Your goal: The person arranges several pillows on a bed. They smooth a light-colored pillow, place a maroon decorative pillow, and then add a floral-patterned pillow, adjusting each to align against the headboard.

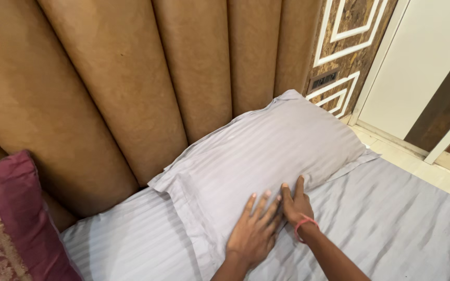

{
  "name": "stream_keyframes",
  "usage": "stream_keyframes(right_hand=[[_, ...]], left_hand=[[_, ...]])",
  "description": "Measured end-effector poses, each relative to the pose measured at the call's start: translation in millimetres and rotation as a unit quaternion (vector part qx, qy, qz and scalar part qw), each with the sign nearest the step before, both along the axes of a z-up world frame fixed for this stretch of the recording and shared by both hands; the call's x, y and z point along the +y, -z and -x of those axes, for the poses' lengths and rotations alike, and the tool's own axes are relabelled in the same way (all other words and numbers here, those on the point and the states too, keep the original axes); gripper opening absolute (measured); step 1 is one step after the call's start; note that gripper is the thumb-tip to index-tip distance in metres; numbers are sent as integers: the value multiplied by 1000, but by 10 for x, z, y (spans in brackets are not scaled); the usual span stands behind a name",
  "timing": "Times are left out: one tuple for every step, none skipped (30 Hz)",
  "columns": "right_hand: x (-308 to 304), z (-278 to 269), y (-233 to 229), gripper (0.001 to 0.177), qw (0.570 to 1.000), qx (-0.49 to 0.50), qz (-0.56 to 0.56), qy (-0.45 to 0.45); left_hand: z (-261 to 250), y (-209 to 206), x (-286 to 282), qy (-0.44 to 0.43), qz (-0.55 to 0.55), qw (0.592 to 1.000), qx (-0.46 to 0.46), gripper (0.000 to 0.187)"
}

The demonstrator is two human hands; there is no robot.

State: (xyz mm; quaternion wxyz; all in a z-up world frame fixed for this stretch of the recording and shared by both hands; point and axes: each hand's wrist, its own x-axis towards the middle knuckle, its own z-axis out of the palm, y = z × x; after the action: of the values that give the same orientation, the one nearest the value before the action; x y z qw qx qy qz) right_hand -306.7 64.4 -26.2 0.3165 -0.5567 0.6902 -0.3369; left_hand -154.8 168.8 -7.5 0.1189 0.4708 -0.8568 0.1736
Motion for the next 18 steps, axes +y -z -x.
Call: stream_keyframes(right_hand=[[-69, -1, -5, 87, 1000, 13, -27, 6], [-118, 3, 0, 88, 998, 26, -54, 12], [-147, 18, 12, 87, 997, 52, -53, 8], [-169, 50, 25, 86, 996, 77, -52, 3], [-184, 95, 44, 85, 993, 102, -51, -1], [-197, 133, 70, 82, 990, 130, -60, 4], [-219, 175, 96, 79, 985, 158, -69, 9], [-241, 222, 125, 76, 979, 186, -77, 15], [-252, 290, 157, 72, 977, 203, -62, 21], [-245, 379, 191, 68, 974, 219, -47, 27], [-228, 446, 227, 65, 971, 236, -33, 32], [-180, 514, 262, 67, 958, 286, -23, 22], [-106, 599, 283, 69, 942, 335, -12, 12], [-55, 658, 282, 71, 924, 383, -1, 1], [-26, 701, 261, 69, 920, 391, -28, -6], [-14, 735, 223, 68, 915, 399, -55, -13], [-23, 750, 172, 67, 910, 406, -80, -21], [-47, 745, 122, 69, 911, 401, -93, -27]], left_hand=[[11, 39, 10, 17, 11, 1000, -9, 60], [19, 72, 10, 34, 22, 999, -17, 60], [17, 94, -7, 38, 29, 999, -11, 60], [14, 109, -25, 42, 35, 999, -4, 59], [23, 121, -33, 47, 41, 998, 3, 58], [26, 127, -36, 50, 35, 998, -7, 59], [23, 120, -52, 53, 30, 998, -16, 60], [28, 112, -62, 56, 25, 998, -25, 60], [39, 104, -69, 61, 23, 998, -20, 59], [53, 95, -79, 65, 21, 998, -14, 57], [69, 90, -85, 68, 18, 998, -8, 56], [96, 86, -98, 61, 7, 998, -8, 54], [139, 85, -123, 55, -4, 998, -8, 52], [188, 92, -149, 49, -14, 999, -7, 51], [250, 109, -175, 36, 12, 999, 1, 49], [313, 127, -213, 23, 38, 999, 9, 47], [358, 147, -253, 9, 64, 998, 18, 45], [395, 165, -306, -5, 70, 997, 11, 47]])
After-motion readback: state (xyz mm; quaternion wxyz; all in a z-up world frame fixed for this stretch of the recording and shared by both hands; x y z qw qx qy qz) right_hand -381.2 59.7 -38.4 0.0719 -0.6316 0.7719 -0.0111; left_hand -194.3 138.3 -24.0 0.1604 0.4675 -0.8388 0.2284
